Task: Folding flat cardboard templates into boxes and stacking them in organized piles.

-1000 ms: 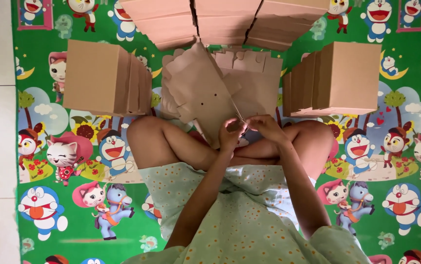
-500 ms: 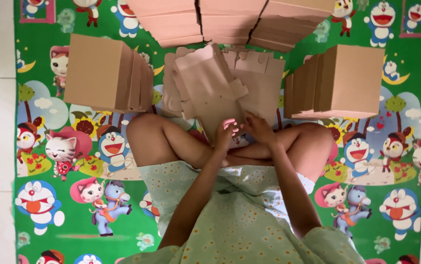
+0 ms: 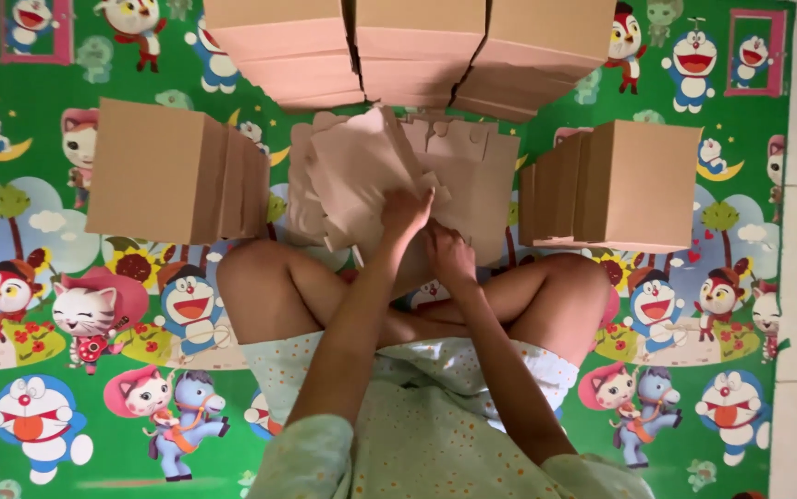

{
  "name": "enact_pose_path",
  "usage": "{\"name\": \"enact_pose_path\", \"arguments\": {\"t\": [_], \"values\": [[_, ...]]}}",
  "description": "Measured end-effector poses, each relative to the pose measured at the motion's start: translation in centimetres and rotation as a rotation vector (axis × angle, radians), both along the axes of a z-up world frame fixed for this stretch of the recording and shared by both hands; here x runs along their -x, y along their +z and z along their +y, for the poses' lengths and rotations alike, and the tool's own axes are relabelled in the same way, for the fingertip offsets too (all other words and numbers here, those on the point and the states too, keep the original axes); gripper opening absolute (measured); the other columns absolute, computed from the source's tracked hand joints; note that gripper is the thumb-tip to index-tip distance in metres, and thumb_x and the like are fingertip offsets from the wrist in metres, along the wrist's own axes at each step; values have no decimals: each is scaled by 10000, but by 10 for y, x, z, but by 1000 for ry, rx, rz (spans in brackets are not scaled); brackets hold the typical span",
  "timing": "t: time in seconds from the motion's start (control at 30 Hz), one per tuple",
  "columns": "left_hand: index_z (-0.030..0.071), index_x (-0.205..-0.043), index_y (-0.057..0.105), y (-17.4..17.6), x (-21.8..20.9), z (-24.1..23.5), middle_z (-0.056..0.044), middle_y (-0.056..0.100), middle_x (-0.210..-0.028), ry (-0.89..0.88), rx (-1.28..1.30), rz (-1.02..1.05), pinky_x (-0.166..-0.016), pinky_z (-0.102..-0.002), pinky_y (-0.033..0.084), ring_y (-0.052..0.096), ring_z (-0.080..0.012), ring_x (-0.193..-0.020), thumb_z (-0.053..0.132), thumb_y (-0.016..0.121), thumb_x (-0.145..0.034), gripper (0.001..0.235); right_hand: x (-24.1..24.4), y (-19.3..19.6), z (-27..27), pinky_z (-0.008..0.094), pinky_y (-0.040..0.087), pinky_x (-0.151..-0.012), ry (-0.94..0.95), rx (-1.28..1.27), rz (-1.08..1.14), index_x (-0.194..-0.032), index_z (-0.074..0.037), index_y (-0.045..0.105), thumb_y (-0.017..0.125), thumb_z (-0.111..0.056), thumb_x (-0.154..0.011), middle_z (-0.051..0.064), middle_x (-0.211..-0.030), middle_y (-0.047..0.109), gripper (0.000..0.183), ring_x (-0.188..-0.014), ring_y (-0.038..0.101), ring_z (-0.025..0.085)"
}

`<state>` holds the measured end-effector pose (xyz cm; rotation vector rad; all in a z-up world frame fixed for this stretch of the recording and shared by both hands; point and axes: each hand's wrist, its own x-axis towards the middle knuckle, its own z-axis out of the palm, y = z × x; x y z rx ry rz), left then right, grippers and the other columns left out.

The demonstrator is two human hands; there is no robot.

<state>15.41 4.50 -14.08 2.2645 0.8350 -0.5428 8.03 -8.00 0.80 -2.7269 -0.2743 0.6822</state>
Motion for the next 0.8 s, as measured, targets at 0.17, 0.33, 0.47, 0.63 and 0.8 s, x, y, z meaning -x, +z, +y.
{"name": "enact_pose_path", "arguments": {"t": [0.17, 0.33, 0.47, 0.63, 0.8], "values": [[-97, -1501, 419, 79, -31, 25, -375, 358, -1554, -156, -140, 273, -1171, -528, 269, 367, -476, -1469, 779, 258, -955, 1045, 2, -7, 17, 488, 634, -743, -32, -31, -209, -1257, -282, 683, 535, -394, -1040, 77, -927, 671, 286, -877, 751, 328], [91, -1423, 596, 123, -42, 36, -193, 557, -1486, -303, -89, 357, -1095, -521, 296, 457, -391, -1430, 719, 66, -972, 938, 6, 9, 18, 453, 632, -641, -2, -55, -377, -1132, -276, 734, 573, -363, -1019, 30, -797, 668, 215, -746, 755, 282], [99, -1427, 603, 24, -58, 42, -202, 624, -1417, -319, 47, 324, -1032, -563, 414, 560, -415, -1343, 811, 298, -873, 952, 9, 13, 13, 433, 620, -584, -6, -123, -407, -1145, -270, 758, 624, -337, -1004, 36, -751, 699, 206, -702, 749, 268], [132, -1336, 670, -8, -11, 67, -151, 705, -1254, -251, 193, 23, -997, -520, 515, 663, -368, -1204, 501, 534, -906, 582, 1, -12, -1, 442, 623, -606, -61, -281, -375, -1077, -204, 774, 686, -279, -969, 67, -761, 746, 159, -695, 750, 307], [6, -1183, 692, 39, 63, 73, -276, 690, -1051, 24, 378, -532, -903, -497, 555, 692, -447, -1019, 239, 783, -872, 399, -4, -29, -10, 529, 609, -674, -330, -482, -252, -1007, -126, 782, 736, -332, -951, 173, -845, 766, 218, -791, 744, 397]]}}
